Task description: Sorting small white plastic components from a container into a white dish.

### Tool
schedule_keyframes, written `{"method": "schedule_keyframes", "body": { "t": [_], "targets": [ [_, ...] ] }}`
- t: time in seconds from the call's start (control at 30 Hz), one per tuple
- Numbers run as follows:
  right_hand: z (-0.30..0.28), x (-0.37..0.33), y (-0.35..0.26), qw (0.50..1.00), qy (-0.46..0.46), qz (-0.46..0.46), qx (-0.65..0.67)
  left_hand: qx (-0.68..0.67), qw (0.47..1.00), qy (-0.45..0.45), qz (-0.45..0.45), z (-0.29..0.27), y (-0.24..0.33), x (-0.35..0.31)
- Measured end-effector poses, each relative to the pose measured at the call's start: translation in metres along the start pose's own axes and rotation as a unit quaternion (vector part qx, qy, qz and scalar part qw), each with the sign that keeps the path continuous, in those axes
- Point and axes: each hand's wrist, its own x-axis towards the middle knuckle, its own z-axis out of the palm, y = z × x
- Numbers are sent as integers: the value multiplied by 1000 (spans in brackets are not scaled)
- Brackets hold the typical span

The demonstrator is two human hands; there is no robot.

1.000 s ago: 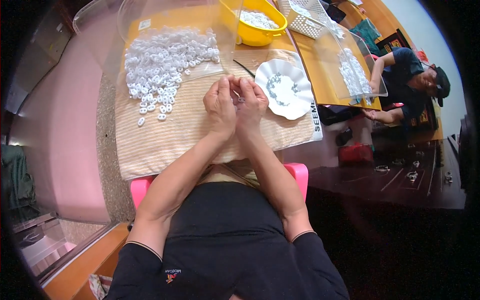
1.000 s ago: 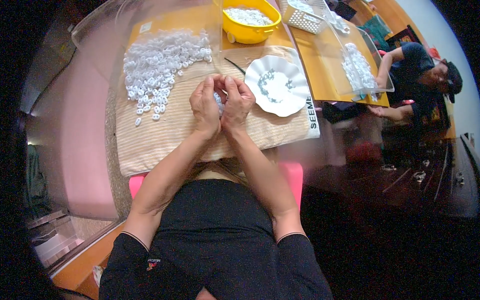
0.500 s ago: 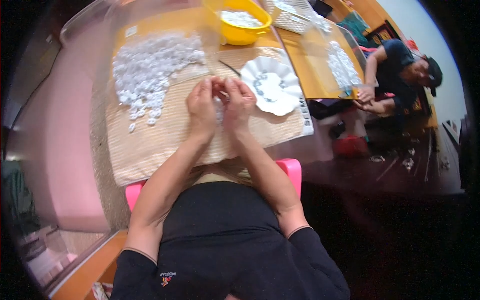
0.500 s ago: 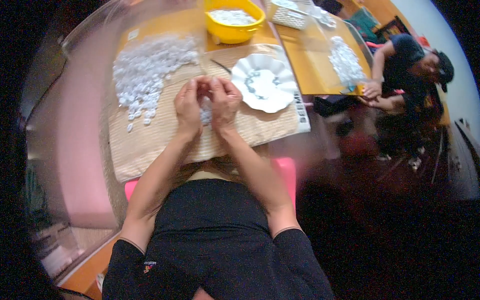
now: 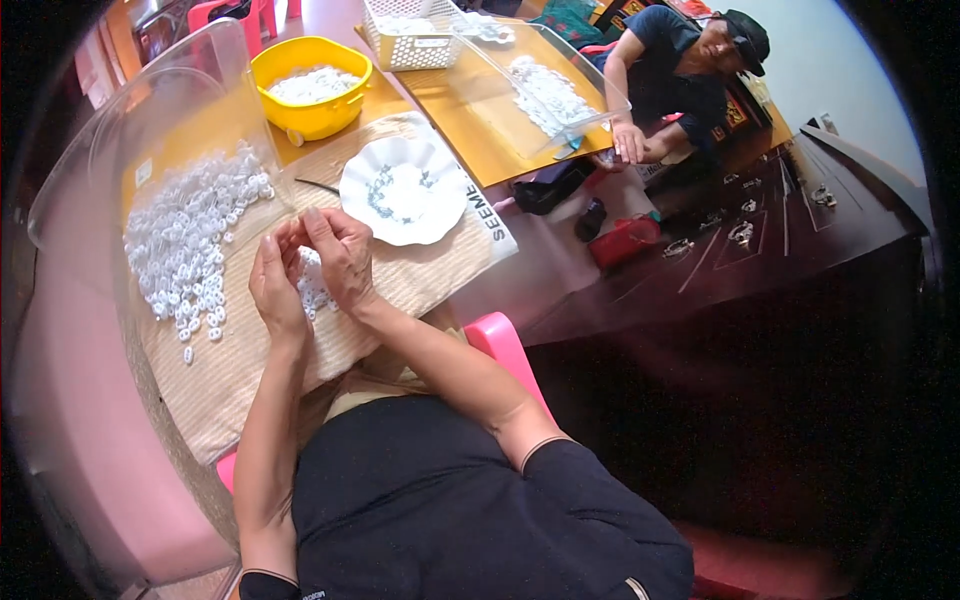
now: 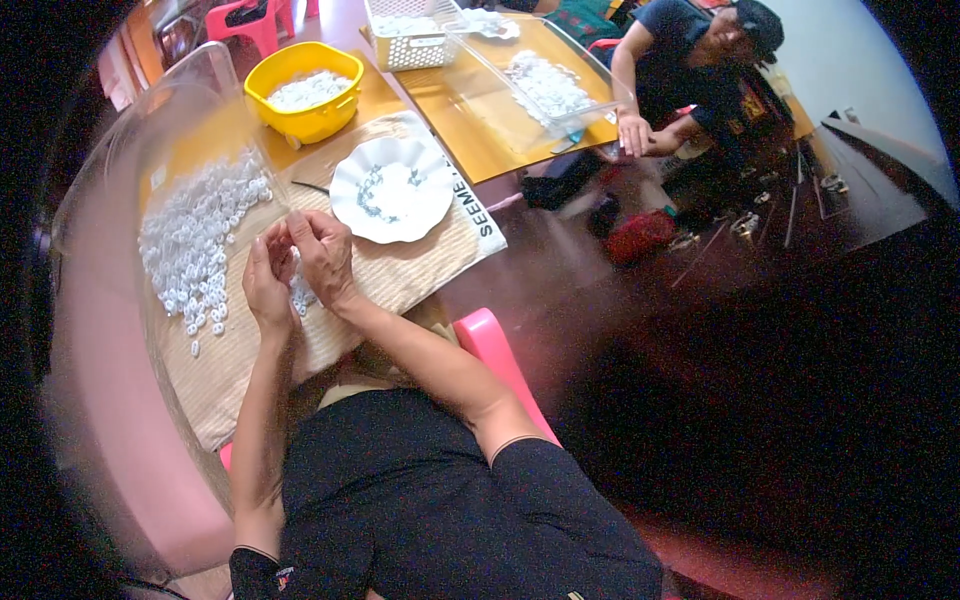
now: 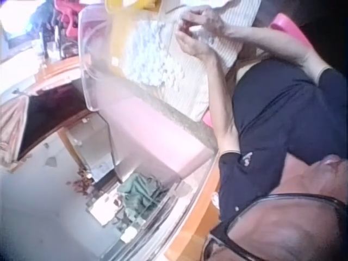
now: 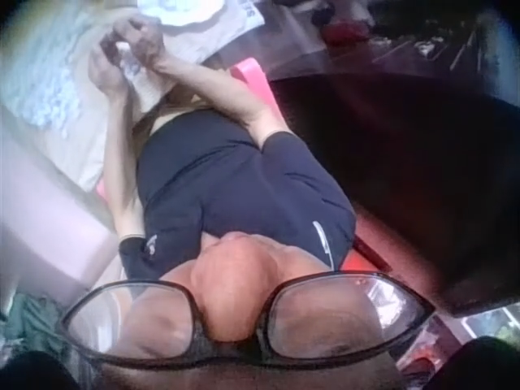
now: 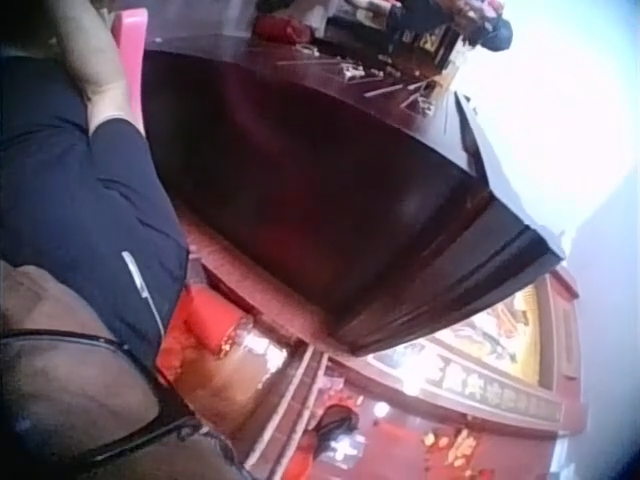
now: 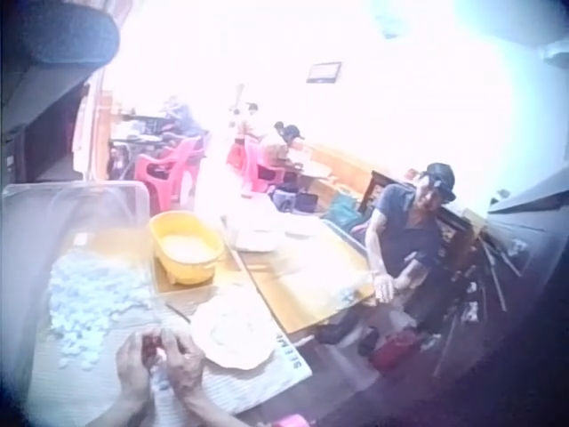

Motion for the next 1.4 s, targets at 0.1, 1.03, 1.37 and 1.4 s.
{"method": "schedule_keyframes", "body": {
  "t": [0.1,1.03,1.37,1.4],
  "targets": [
    [0,-1,-7,998,-35,-34,-45,31,999,-11,-13,2,5,-3],
    [-71,0,-115,955,158,-225,-110,-14,992,-65,111,87,46,-39],
    [-283,9,-114,781,568,-82,247,-141,961,-137,-196,300,-106,-63],
    [-283,14,-112,783,555,-78,271,-108,965,-135,-199,304,-128,-57]
  ]
}}
